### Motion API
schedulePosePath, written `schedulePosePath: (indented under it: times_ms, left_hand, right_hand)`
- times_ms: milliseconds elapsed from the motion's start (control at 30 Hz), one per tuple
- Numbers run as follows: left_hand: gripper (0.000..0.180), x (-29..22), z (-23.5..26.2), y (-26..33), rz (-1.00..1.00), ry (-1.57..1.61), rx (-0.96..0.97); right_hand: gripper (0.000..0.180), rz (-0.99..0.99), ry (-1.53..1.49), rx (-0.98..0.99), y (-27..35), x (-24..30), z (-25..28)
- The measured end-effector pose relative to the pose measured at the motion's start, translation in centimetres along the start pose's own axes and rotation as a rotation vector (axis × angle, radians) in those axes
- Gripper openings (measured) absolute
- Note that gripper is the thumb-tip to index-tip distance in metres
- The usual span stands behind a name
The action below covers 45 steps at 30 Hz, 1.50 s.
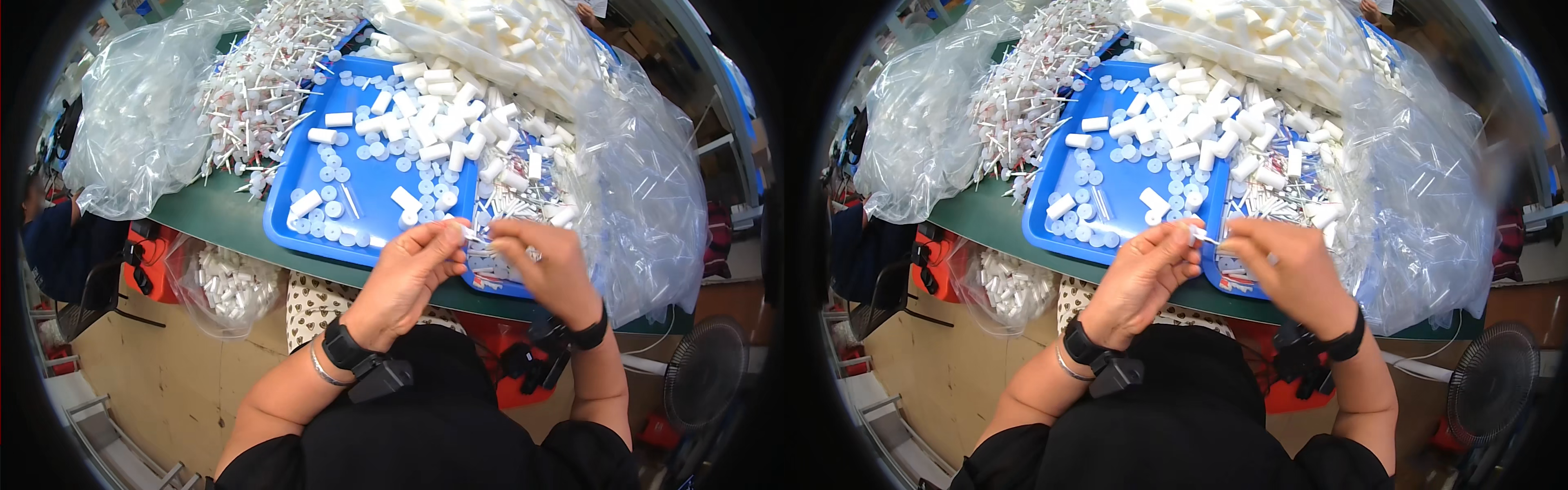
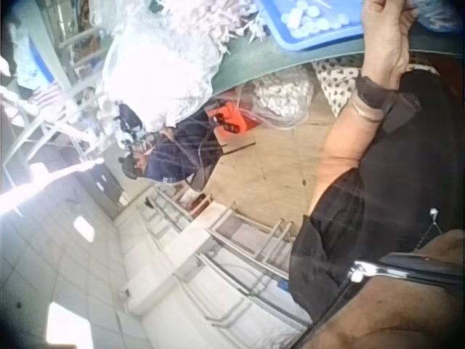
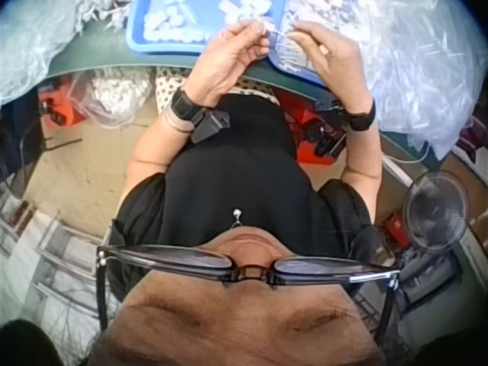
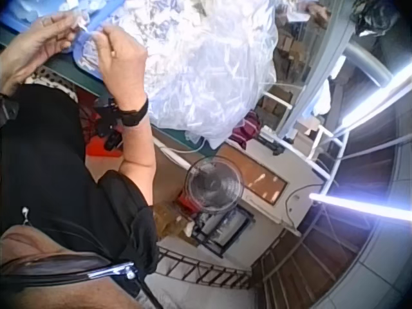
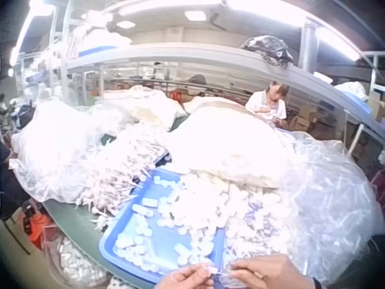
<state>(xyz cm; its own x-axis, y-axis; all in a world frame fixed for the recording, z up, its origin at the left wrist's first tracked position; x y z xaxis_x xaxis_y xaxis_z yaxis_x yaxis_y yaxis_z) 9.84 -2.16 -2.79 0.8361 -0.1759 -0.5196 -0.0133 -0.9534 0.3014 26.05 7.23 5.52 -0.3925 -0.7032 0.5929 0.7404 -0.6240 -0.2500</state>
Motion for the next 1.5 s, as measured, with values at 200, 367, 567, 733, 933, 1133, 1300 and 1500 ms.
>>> schedulePosePath:
  times_ms: [200, 367, 567, 733, 933, 1133, 1300, 1500]
  left_hand:
    - [0.034, -1.4, 0.7, -0.2, -0.042, 0.014, -0.093]
    - [0.035, -1.3, 1.1, -0.1, -0.034, 0.014, -0.107]
    - [0.033, -1.4, 1.2, -0.1, -0.046, 0.020, -0.095]
    - [0.032, -1.6, 0.9, -0.3, -0.084, 0.042, -0.125]
    - [0.033, -1.5, 0.2, -0.4, -0.088, 0.008, -0.118]
    - [0.033, -1.5, 0.3, -0.3, -0.099, -0.014, -0.122]
    - [0.039, -0.4, -0.7, -0.2, -0.089, -0.103, -0.072]
    - [0.039, 0.0, -0.7, 0.4, -0.065, -0.118, -0.033]
  right_hand:
    - [0.020, 0.155, 0.412, 0.037, -1.9, -3.7, 1.3]
    - [0.014, 0.272, 0.650, 0.192, -3.6, -6.0, -2.0]
    - [0.006, 0.248, 0.648, 0.213, -3.6, -6.7, -1.9]
    - [0.007, 0.045, 0.130, 0.207, -2.6, -3.0, 0.6]
    - [0.008, 0.083, 0.047, 0.129, -1.1, -1.3, 0.8]
    - [0.010, 0.117, 0.075, 0.101, -1.0, -0.8, 0.9]
    - [0.009, 0.062, -0.100, 0.117, -1.0, -0.6, -0.3]
    - [0.021, -0.549, -0.794, 0.405, -0.7, -1.3, -1.3]
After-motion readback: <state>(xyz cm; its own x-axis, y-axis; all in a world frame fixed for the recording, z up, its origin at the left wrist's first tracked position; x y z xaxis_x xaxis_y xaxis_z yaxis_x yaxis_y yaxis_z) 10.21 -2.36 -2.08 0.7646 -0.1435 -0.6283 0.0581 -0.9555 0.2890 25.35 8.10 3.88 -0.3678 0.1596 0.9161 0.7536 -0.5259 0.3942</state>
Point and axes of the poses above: each hand's wrist, its own y-axis away from the middle knuckle, its own z-axis out of the back of the hand, x = y × z, the point moved 3 cm from there along -y, towards the middle knuckle, and after that the axes turned 1 degree about y, right-handed, at the moved point
